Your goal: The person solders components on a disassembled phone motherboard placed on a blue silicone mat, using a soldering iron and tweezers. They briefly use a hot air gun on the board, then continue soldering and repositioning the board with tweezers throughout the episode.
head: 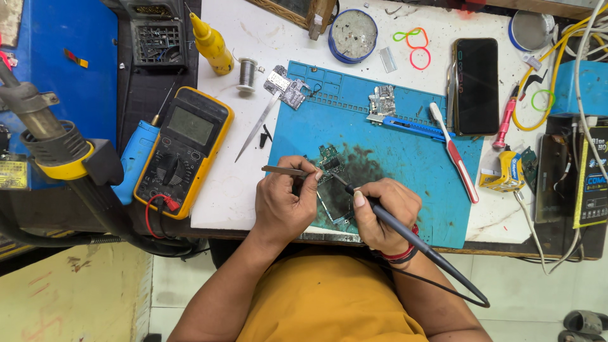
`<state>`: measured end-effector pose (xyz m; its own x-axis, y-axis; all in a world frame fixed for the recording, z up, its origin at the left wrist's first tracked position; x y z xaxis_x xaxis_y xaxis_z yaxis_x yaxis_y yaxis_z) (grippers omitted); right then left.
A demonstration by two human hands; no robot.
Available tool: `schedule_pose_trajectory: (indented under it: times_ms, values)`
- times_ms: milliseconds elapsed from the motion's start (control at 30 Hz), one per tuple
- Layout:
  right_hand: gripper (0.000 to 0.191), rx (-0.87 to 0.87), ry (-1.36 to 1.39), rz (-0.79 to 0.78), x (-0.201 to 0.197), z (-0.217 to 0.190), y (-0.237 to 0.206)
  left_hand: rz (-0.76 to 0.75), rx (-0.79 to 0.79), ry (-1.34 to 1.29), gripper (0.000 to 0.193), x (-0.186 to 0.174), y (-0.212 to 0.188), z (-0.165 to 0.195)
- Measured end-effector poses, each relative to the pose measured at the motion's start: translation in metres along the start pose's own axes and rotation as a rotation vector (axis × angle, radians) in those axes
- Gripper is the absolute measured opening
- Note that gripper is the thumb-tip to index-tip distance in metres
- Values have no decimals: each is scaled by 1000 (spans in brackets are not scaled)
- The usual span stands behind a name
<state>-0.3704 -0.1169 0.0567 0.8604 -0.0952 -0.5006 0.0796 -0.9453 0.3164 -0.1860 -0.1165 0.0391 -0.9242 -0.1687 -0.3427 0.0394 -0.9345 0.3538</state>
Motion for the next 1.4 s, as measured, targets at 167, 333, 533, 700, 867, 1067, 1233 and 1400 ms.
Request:
schedule_pose_trajectory:
  times_ms: [167,333,533,700,867,1067,1233,1400]
  values:
    - [9,-5,0,4,0,0,1,-4,-19,-9,12,-1,1,1]
    - [9,-12,5,0,0,0,1,-2,-21,1,11,-1,1,1]
    - [9,-14,7,-5,1,1,1,0,-25,5,11,0,1,0]
    - [9,-6,6,-2,-1,0,1,-8,-28,-2,11,0,0,2]
    - [8,-11,5,1,-1,0,1,-10,-41,-4,12,1,1,1]
    - [8,-16,7,2,-1,0,0,4,-18,-25,11,0,0,1]
    - [9,-23,12,4,-2,0,-1,-5,14,-39,10,0,0,0]
    - [9,-24,13,3,-1,1,0,-10,8,-40,12,1,-1,-1]
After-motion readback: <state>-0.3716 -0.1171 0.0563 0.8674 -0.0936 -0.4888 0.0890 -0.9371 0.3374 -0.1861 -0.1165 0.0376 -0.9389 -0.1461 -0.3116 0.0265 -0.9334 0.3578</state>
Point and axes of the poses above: each hand's wrist, its own y-axis towards the middle knuckle, its own x-axis out of the palm, z = x × y, the point moved 1 cm from there along y, towards the middle knuckle, and after that the axes turned 11 degrees about x, right-handed, at the moved point
